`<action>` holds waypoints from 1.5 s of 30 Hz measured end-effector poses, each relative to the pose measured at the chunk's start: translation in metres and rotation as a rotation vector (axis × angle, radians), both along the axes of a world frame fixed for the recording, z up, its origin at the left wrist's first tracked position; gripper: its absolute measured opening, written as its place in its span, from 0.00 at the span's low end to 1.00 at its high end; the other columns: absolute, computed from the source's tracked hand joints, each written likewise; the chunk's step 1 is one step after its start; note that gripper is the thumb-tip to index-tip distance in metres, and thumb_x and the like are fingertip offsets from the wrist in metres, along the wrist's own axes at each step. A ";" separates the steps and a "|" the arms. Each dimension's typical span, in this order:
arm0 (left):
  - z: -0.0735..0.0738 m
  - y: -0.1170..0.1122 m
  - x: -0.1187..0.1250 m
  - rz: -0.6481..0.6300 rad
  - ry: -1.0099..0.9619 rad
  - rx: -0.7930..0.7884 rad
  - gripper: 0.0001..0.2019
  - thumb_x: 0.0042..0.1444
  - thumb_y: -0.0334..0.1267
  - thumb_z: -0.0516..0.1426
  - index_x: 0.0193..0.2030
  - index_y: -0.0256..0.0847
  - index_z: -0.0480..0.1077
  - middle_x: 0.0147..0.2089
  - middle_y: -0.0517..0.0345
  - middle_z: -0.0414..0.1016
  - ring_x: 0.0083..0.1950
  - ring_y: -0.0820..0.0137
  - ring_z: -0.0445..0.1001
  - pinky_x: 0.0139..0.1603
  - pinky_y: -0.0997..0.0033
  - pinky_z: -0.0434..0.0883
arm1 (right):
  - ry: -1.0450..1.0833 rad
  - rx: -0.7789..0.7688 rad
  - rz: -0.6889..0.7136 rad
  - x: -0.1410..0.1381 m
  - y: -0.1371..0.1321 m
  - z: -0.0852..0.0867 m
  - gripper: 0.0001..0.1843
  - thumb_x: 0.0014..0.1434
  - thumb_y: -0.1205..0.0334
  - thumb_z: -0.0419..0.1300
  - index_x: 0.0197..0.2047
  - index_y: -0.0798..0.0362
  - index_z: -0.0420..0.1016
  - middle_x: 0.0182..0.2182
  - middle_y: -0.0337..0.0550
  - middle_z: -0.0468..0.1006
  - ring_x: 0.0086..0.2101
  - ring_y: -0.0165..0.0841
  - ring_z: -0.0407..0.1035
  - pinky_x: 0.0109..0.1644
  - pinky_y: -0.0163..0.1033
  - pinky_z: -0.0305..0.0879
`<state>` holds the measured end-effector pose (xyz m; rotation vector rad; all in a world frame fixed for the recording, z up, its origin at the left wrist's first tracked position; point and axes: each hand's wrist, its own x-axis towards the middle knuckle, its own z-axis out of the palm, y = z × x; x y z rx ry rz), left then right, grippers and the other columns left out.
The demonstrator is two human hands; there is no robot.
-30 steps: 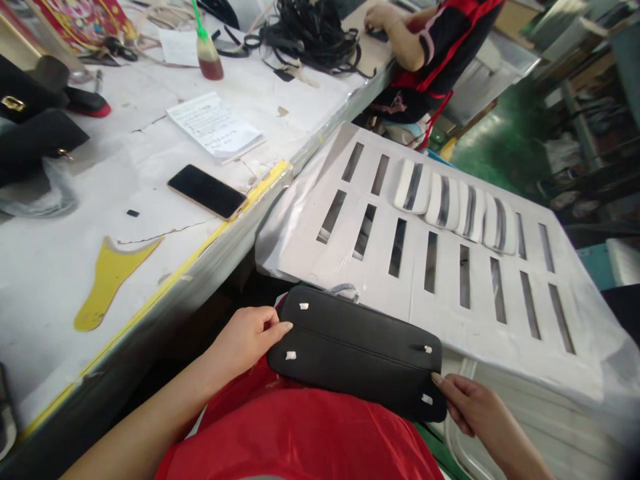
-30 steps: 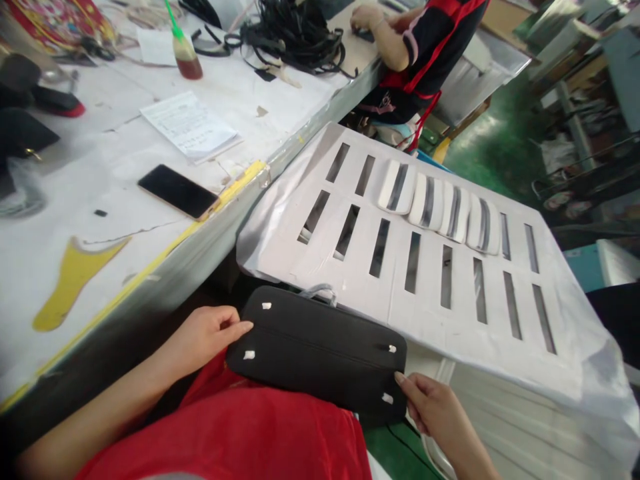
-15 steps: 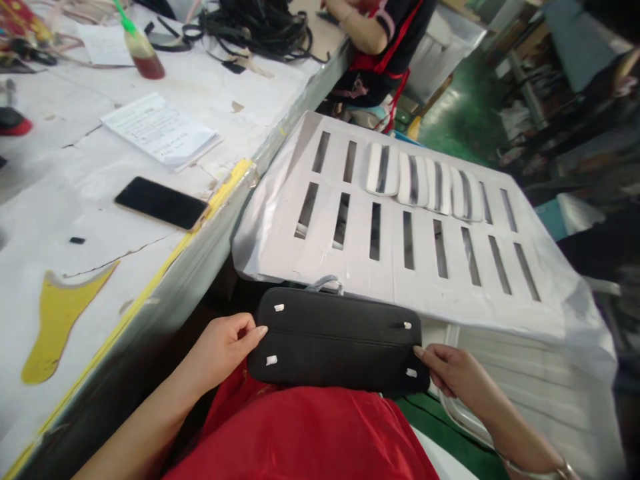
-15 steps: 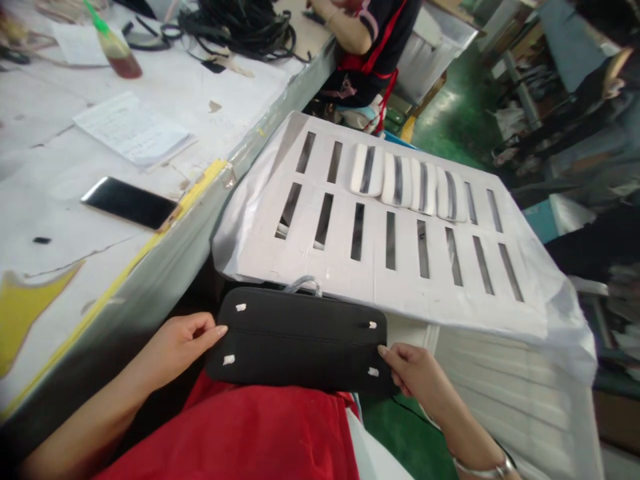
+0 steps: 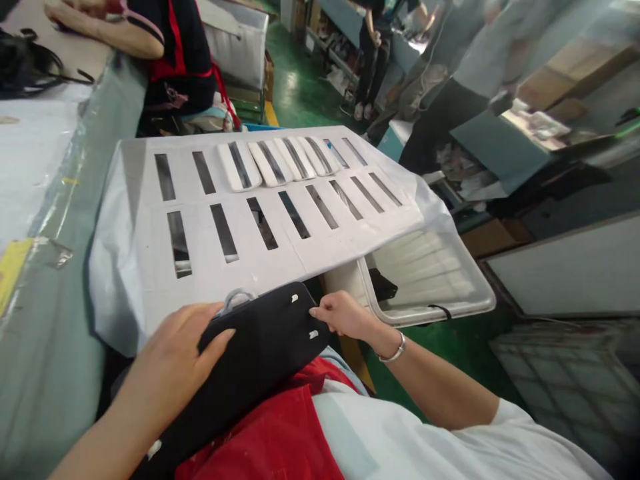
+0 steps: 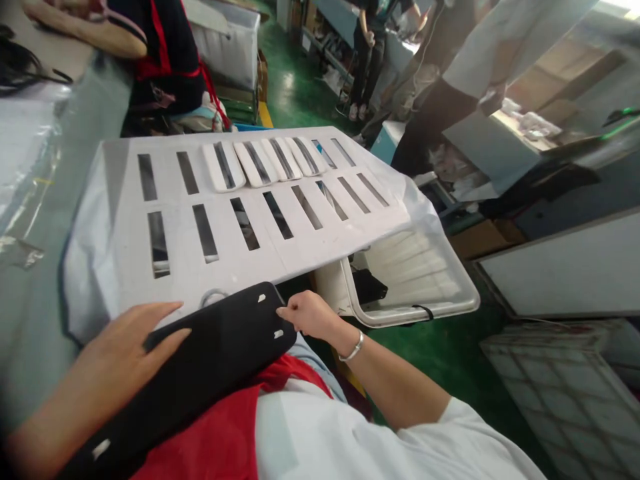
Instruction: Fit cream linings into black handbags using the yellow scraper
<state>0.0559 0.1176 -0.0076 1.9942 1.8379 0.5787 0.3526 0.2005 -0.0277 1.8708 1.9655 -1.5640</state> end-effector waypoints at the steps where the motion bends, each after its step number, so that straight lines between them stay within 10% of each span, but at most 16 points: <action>1: -0.001 0.021 0.022 -0.029 -0.018 -0.017 0.23 0.56 0.52 0.52 0.52 0.40 0.69 0.52 0.47 0.74 0.54 0.56 0.70 0.59 0.54 0.65 | 0.005 0.007 0.011 0.001 0.000 0.000 0.20 0.58 0.49 0.56 0.22 0.54 0.64 0.14 0.34 0.68 0.13 0.24 0.60 0.17 0.29 0.51; 8: -0.025 0.108 0.102 -0.076 -0.186 -0.322 0.15 0.55 0.47 0.53 0.37 0.40 0.75 0.40 0.52 0.77 0.42 0.64 0.74 0.45 0.66 0.69 | 0.023 0.091 0.092 0.008 0.006 0.003 0.19 0.58 0.53 0.56 0.21 0.55 0.67 0.15 0.36 0.70 0.17 0.22 0.60 0.22 0.30 0.50; 18: -0.019 0.107 0.108 0.078 -0.231 -0.422 0.11 0.51 0.46 0.57 0.29 0.40 0.71 0.34 0.57 0.74 0.35 0.68 0.71 0.37 0.69 0.66 | 0.087 0.168 0.191 0.015 0.014 -0.004 0.19 0.58 0.54 0.57 0.19 0.55 0.67 0.16 0.35 0.66 0.19 0.22 0.53 0.24 0.32 0.45; 35: -0.015 0.119 0.119 -0.036 -0.009 -0.497 0.05 0.52 0.36 0.53 0.27 0.41 0.66 0.32 0.59 0.71 0.33 0.69 0.69 0.35 0.70 0.65 | 0.106 0.197 0.217 0.018 0.017 -0.009 0.18 0.56 0.56 0.58 0.18 0.55 0.66 0.15 0.33 0.63 0.19 0.21 0.53 0.23 0.31 0.45; 40: -0.018 0.103 0.120 -0.161 0.137 -0.152 0.15 0.55 0.32 0.54 0.50 0.39 0.68 0.50 0.50 0.73 0.47 0.62 0.72 0.48 0.60 0.70 | 0.055 0.261 0.216 0.017 0.014 -0.009 0.18 0.56 0.54 0.58 0.19 0.54 0.69 0.16 0.35 0.67 0.19 0.23 0.54 0.24 0.33 0.45; 45: -0.026 0.074 0.119 -0.490 0.208 0.173 0.16 0.60 0.27 0.47 0.50 0.35 0.72 0.54 0.48 0.74 0.56 0.64 0.69 0.60 0.62 0.66 | 0.040 0.281 0.186 0.016 0.010 -0.008 0.18 0.56 0.51 0.58 0.21 0.54 0.72 0.18 0.38 0.72 0.20 0.24 0.59 0.25 0.33 0.48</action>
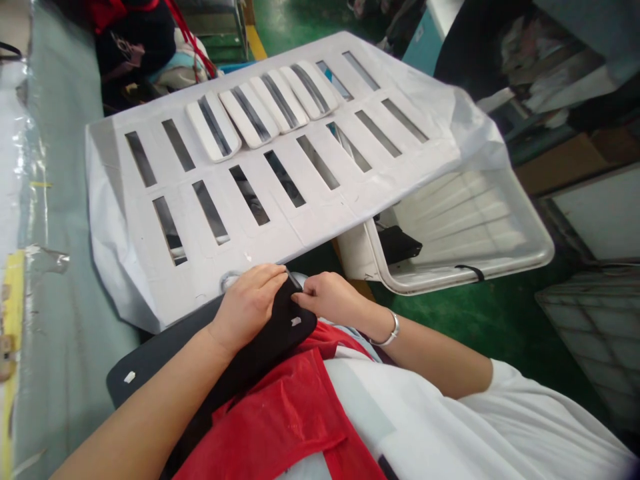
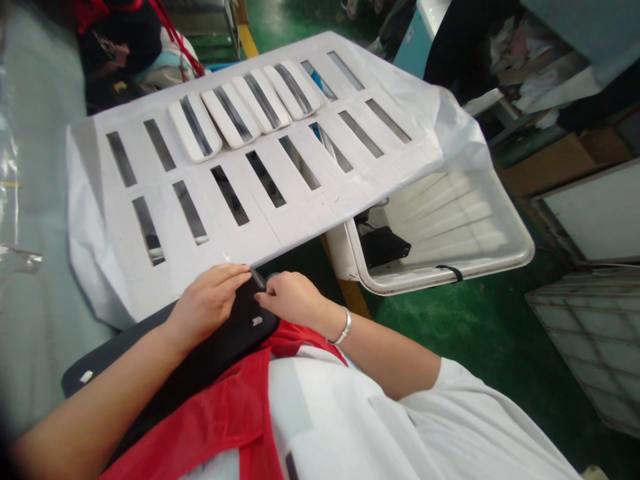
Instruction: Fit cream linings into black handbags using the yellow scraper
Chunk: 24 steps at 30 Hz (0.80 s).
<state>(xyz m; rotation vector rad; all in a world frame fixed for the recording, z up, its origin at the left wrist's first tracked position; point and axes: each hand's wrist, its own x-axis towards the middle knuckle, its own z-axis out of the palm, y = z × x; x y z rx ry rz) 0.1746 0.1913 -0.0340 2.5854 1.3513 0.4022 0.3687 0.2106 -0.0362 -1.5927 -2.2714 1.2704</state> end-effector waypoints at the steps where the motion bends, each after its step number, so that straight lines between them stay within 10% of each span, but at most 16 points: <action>1: -0.001 -0.005 0.000 -0.017 0.009 0.005 0.17 0.61 0.29 0.47 0.51 0.34 0.72 0.55 0.47 0.74 0.58 0.64 0.69 0.62 0.63 0.65 | 0.008 -0.005 -0.009 0.000 0.000 0.000 0.18 0.56 0.52 0.59 0.21 0.55 0.72 0.18 0.38 0.72 0.21 0.24 0.61 0.25 0.33 0.48; 14: -0.005 -0.036 0.012 0.070 0.264 -0.066 0.28 0.64 0.46 0.46 0.65 0.29 0.58 0.68 0.41 0.56 0.69 0.56 0.54 0.68 0.51 0.53 | 0.336 -0.558 -0.198 0.021 -0.029 -0.002 0.20 0.61 0.57 0.55 0.21 0.57 0.68 0.11 0.33 0.67 0.11 0.22 0.59 0.15 0.27 0.56; 24: -0.009 -0.040 0.013 0.104 0.265 -0.078 0.27 0.65 0.42 0.42 0.66 0.29 0.57 0.70 0.43 0.53 0.70 0.58 0.52 0.69 0.52 0.51 | 0.386 -0.554 -0.307 0.015 -0.048 0.001 0.21 0.62 0.54 0.54 0.21 0.57 0.67 0.12 0.35 0.69 0.11 0.23 0.62 0.14 0.27 0.56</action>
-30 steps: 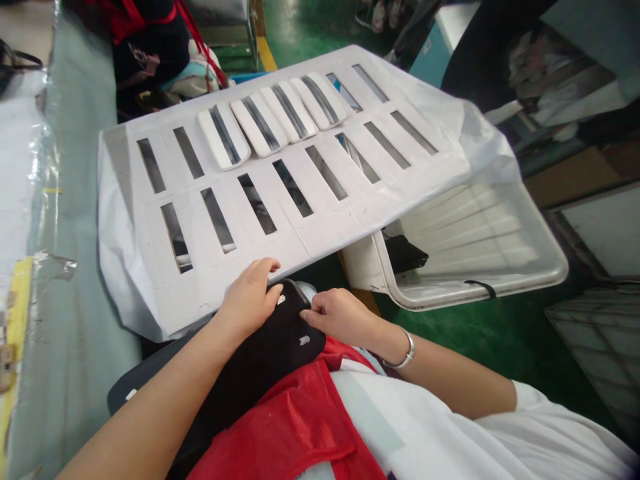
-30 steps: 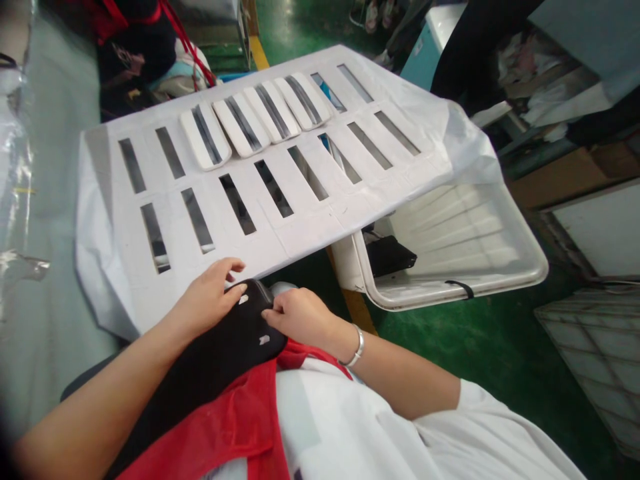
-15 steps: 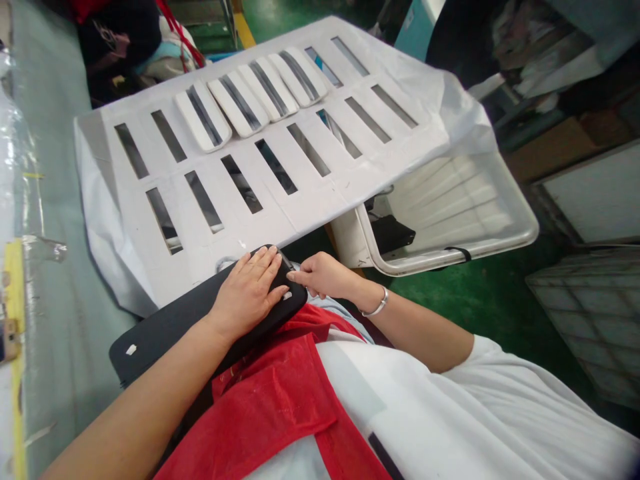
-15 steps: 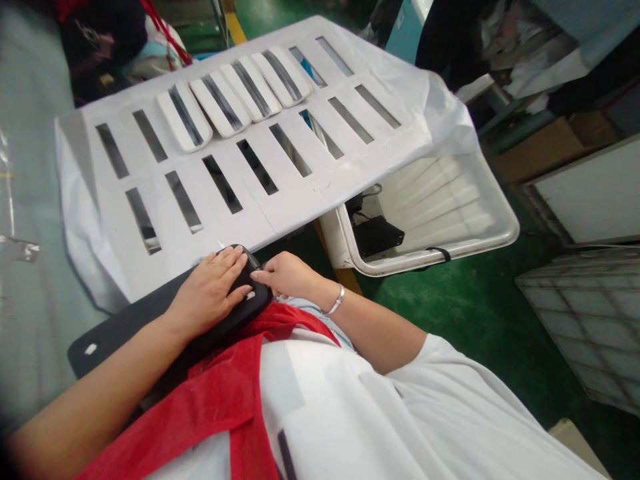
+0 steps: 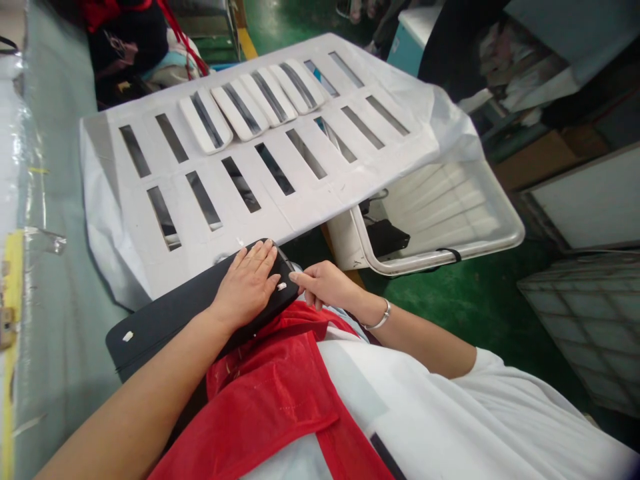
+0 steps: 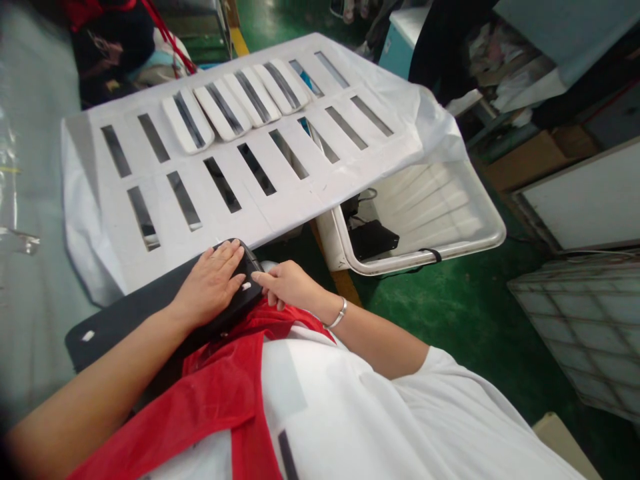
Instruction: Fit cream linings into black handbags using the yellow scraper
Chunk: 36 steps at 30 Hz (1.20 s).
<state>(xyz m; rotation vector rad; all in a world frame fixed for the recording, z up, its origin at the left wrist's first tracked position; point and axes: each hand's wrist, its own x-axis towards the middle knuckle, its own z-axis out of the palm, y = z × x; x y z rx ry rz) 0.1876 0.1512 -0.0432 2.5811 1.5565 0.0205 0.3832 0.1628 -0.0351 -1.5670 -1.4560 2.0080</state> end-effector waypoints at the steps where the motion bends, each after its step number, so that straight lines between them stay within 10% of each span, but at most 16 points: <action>1: 0.000 0.000 0.000 0.004 0.000 0.003 0.26 0.65 0.42 0.42 0.66 0.29 0.57 0.69 0.43 0.53 0.70 0.58 0.53 0.69 0.52 0.51 | -0.010 0.037 -0.002 -0.002 -0.002 -0.001 0.20 0.61 0.54 0.56 0.21 0.56 0.66 0.12 0.35 0.69 0.11 0.23 0.62 0.14 0.27 0.57; 12: 0.002 0.005 0.001 0.046 -0.065 -0.009 0.24 0.65 0.41 0.41 0.64 0.33 0.61 0.67 0.46 0.59 0.68 0.61 0.57 0.67 0.56 0.55 | -0.039 0.102 -0.080 -0.007 -0.015 -0.008 0.16 0.57 0.58 0.56 0.20 0.54 0.63 0.11 0.31 0.65 0.12 0.24 0.60 0.14 0.28 0.54; 22: 0.008 0.001 0.012 0.079 -0.016 -0.067 0.32 0.62 0.51 0.47 0.67 0.29 0.55 0.69 0.43 0.53 0.70 0.58 0.53 0.69 0.52 0.51 | -0.385 0.396 0.226 -0.005 -0.006 0.013 0.19 0.59 0.55 0.55 0.19 0.54 0.64 0.14 0.39 0.71 0.17 0.26 0.66 0.22 0.30 0.56; 30: 0.006 0.001 0.008 0.096 -0.031 -0.107 0.31 0.62 0.48 0.46 0.67 0.30 0.53 0.71 0.43 0.50 0.71 0.57 0.49 0.69 0.49 0.48 | 0.063 -0.163 0.020 0.008 -0.017 -0.012 0.18 0.60 0.50 0.56 0.26 0.56 0.67 0.14 0.34 0.70 0.14 0.24 0.65 0.18 0.28 0.60; 36: 0.004 0.000 0.012 0.126 -0.070 -0.089 0.28 0.63 0.44 0.44 0.67 0.32 0.54 0.70 0.42 0.52 0.71 0.56 0.50 0.68 0.46 0.49 | 0.312 -0.161 -0.131 0.015 -0.036 -0.035 0.18 0.56 0.48 0.60 0.31 0.57 0.68 0.18 0.34 0.73 0.16 0.23 0.67 0.19 0.27 0.62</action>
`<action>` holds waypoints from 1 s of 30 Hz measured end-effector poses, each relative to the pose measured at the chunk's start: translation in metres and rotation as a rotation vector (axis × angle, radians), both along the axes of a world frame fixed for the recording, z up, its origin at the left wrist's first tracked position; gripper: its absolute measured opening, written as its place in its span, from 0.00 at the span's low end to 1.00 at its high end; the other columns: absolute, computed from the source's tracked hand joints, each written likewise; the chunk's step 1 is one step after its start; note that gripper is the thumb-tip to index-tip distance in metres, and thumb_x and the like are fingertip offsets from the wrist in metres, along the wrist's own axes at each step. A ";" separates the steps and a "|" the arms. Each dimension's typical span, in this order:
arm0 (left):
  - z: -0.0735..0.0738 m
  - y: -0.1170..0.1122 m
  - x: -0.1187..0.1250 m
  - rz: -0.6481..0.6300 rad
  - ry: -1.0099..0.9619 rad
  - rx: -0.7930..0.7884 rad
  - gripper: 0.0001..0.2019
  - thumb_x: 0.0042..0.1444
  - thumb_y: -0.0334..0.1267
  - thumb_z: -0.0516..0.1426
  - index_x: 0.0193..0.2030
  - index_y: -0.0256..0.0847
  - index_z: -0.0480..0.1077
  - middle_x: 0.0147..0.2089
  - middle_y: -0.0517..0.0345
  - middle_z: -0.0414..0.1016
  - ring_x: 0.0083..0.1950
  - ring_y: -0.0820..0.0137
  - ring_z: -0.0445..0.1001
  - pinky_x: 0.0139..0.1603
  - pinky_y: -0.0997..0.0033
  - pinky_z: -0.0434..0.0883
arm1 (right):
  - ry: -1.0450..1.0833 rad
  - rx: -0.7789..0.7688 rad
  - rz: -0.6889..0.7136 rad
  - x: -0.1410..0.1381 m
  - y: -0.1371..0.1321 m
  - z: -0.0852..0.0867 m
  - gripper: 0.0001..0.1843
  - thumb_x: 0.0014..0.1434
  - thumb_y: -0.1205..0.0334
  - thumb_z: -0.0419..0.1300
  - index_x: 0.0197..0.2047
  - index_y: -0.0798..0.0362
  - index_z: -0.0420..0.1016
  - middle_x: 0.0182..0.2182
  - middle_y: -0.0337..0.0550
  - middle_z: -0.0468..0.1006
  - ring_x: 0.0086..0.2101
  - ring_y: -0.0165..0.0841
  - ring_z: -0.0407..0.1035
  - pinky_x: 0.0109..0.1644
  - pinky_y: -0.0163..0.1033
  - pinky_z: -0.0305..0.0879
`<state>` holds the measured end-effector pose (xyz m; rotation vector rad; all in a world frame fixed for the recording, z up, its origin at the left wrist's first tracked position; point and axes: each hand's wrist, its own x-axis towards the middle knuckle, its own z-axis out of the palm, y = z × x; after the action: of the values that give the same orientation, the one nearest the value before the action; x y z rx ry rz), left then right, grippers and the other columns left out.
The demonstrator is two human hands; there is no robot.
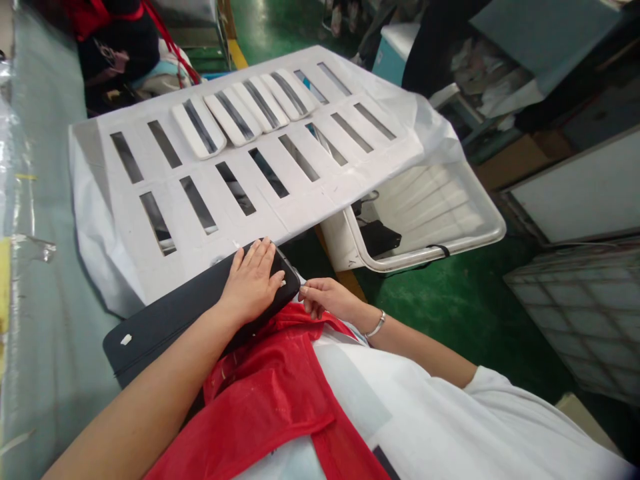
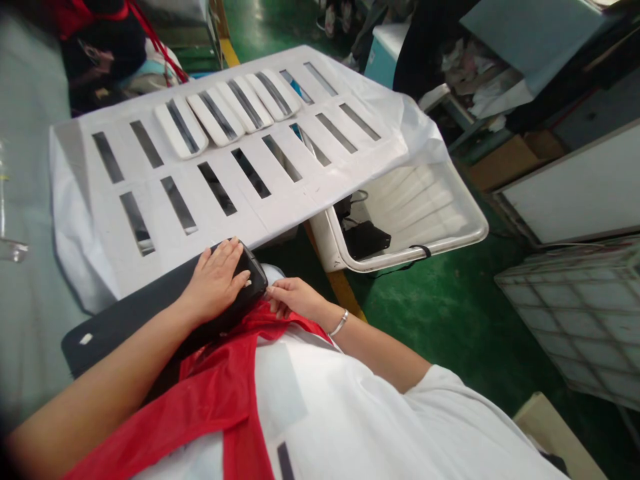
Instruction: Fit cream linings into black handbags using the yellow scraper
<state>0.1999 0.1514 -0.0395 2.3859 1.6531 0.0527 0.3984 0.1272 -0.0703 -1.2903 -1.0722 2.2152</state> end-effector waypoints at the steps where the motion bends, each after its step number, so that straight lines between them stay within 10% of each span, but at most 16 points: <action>1: 0.000 0.000 0.002 0.013 -0.002 0.004 0.28 0.63 0.44 0.44 0.67 0.32 0.54 0.70 0.42 0.52 0.71 0.55 0.51 0.68 0.46 0.49 | 0.007 0.013 -0.003 0.000 -0.001 -0.001 0.18 0.56 0.48 0.60 0.31 0.57 0.69 0.18 0.34 0.73 0.16 0.23 0.67 0.19 0.27 0.62; 18: 0.003 -0.002 0.007 0.018 0.032 -0.014 0.36 0.58 0.52 0.51 0.68 0.32 0.50 0.71 0.39 0.48 0.71 0.52 0.47 0.69 0.45 0.46 | -0.190 -0.085 -0.126 -0.021 0.003 0.013 0.11 0.57 0.65 0.54 0.24 0.56 0.66 0.14 0.33 0.71 0.12 0.24 0.64 0.14 0.27 0.57; 30: 0.006 -0.001 0.014 0.026 0.086 -0.046 0.37 0.58 0.53 0.51 0.68 0.31 0.50 0.71 0.39 0.47 0.72 0.52 0.46 0.69 0.45 0.46 | 0.169 -0.126 -0.232 0.008 0.010 -0.023 0.13 0.54 0.54 0.59 0.31 0.56 0.69 0.19 0.35 0.73 0.16 0.24 0.65 0.20 0.29 0.62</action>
<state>0.2141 0.1507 -0.0339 2.3640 1.7042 -0.0833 0.4068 0.1375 -0.0933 -1.1851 -0.6935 2.1965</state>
